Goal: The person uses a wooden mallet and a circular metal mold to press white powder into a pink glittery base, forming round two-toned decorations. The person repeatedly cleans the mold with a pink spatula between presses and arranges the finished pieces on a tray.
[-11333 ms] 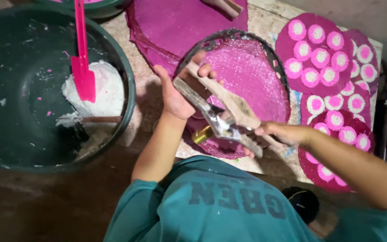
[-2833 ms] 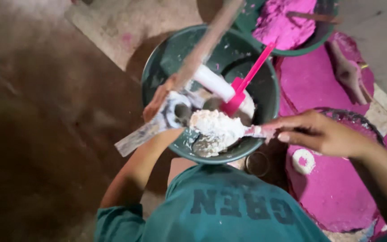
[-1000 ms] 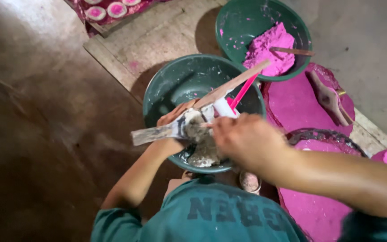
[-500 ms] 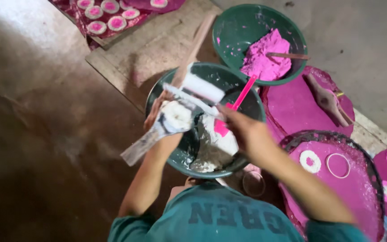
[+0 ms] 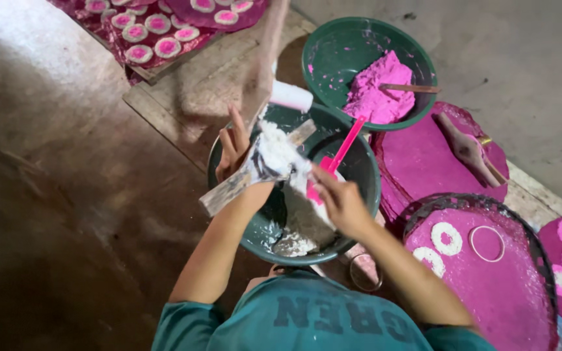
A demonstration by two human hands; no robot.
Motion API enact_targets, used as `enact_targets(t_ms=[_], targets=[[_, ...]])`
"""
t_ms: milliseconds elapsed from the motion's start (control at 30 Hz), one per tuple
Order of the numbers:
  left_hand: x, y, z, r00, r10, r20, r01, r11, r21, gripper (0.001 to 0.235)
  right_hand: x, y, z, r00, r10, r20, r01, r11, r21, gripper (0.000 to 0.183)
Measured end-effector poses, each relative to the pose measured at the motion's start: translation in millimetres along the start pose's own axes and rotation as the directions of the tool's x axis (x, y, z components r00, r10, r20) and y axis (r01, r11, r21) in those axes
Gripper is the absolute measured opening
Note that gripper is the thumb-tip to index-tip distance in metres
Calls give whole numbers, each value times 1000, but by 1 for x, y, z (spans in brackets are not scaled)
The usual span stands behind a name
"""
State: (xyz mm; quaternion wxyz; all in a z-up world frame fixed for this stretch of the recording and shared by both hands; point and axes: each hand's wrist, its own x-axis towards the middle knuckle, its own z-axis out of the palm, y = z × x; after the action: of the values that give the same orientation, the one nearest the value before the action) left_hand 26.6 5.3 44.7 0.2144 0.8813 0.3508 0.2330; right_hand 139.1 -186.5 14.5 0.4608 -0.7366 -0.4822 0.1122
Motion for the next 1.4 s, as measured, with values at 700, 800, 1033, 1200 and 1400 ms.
enact_targets(t_ms=[700,800,1033,1200,1400], targets=[[-15,-133,15,825,400,401,416,51,-908,41,60,-47,-128,971,-220,99,241,896,-372,46],[-22,-108,-9,835,370,407,449,-33,-893,49,73,-48,-126,969,-189,156,240,869,-433,45],[-17,-60,-12,951,266,157,198,-132,-971,34,64,-17,-53,952,-306,18,302,929,-214,37],[-6,-39,11,971,129,202,207,-28,-978,35,54,16,1,949,-273,-159,271,962,-34,43],[-9,-4,21,966,63,251,247,62,-967,44,49,35,36,908,-224,-354,213,975,-71,31]])
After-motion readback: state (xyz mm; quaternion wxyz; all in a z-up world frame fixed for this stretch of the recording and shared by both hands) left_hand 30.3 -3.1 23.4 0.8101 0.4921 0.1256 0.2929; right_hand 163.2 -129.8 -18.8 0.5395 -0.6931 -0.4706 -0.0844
